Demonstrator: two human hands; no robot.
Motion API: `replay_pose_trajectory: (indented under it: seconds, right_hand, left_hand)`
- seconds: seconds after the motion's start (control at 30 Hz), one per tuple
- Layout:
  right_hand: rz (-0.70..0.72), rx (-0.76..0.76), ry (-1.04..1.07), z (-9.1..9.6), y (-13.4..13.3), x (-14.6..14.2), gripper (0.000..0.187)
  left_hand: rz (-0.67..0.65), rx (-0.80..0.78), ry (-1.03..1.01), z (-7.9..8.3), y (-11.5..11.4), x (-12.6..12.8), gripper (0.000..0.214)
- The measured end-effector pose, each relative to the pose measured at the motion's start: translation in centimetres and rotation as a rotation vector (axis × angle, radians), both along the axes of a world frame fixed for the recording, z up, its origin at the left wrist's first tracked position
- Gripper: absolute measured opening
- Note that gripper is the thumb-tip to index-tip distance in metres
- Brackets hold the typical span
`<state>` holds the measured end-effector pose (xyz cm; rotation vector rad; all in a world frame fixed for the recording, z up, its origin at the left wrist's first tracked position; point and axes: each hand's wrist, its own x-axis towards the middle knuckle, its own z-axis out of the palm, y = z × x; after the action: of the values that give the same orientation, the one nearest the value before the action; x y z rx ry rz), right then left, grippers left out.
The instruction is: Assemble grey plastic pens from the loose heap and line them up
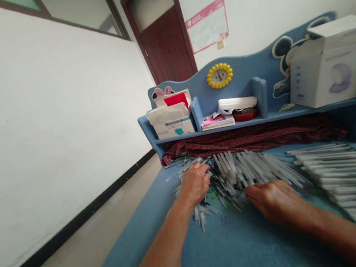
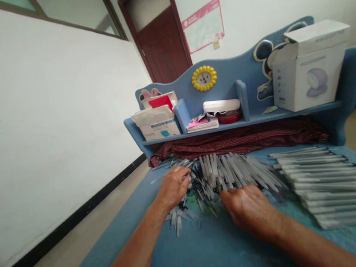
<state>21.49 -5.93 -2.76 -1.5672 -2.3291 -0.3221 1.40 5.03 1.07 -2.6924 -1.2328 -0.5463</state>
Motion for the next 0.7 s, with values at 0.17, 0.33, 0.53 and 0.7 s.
replay_pose_trajectory:
  seconds: [0.17, 0.33, 0.53, 0.7]
  right_hand:
    - [0.008, -0.005, -0.018, -0.1, 0.0, -0.3, 0.018]
    - [0.012, -0.012, -0.013, -0.2, 0.0, -0.2, 0.018]
    - [0.015, 0.009, 0.009, -0.3, 0.1, -0.2, 0.017]
    - [-0.004, 0.051, 0.054, 0.3, 0.0, 0.0, 0.019]
  left_hand:
    - [-0.268, 0.075, 0.135, -1.1, -1.5, 3.3, 0.035]
    - [-0.186, 0.194, 0.293, -1.5, -2.2, 5.1, 0.025]
    - [-0.195, 0.245, 0.257, -1.6, -1.6, 4.9, 0.018]
    - [-0.282, 0.288, -0.035, -0.8, -2.0, 4.2, 0.016]
